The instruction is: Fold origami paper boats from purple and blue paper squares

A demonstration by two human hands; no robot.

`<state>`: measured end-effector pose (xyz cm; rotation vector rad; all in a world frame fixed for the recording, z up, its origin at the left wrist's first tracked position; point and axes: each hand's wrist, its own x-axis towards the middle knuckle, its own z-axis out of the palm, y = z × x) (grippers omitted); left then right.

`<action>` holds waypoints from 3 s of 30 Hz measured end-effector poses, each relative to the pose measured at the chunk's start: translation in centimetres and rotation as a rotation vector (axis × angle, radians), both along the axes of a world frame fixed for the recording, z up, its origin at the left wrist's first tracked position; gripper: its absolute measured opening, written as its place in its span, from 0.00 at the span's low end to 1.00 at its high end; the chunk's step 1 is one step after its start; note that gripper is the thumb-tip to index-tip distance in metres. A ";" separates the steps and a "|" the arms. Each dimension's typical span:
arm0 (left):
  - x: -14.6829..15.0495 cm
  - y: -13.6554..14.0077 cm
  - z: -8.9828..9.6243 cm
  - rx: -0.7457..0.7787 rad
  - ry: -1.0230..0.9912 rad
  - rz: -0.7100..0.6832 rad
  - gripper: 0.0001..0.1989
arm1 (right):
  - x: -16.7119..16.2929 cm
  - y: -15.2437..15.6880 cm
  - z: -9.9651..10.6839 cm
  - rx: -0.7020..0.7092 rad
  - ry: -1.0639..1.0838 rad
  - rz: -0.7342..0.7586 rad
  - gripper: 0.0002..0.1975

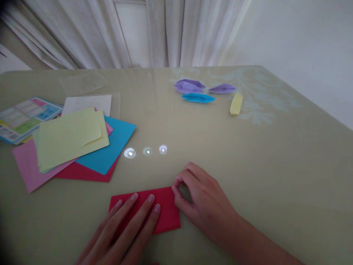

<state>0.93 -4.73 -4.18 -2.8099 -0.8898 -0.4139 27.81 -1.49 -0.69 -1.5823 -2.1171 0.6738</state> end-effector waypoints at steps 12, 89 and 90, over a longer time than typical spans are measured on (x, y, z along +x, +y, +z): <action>0.1 -0.8 -0.1 -0.055 -0.029 0.036 0.28 | -0.2 0.1 0.3 0.024 -0.018 -0.011 0.07; -4.4 -2.4 0.5 0.124 0.010 0.080 0.28 | -3.0 -10.2 -2.8 0.558 -0.548 0.117 0.31; -5.3 -2.4 0.7 0.110 0.013 0.088 0.29 | -2.8 -10.3 -3.0 0.575 -0.552 0.110 0.31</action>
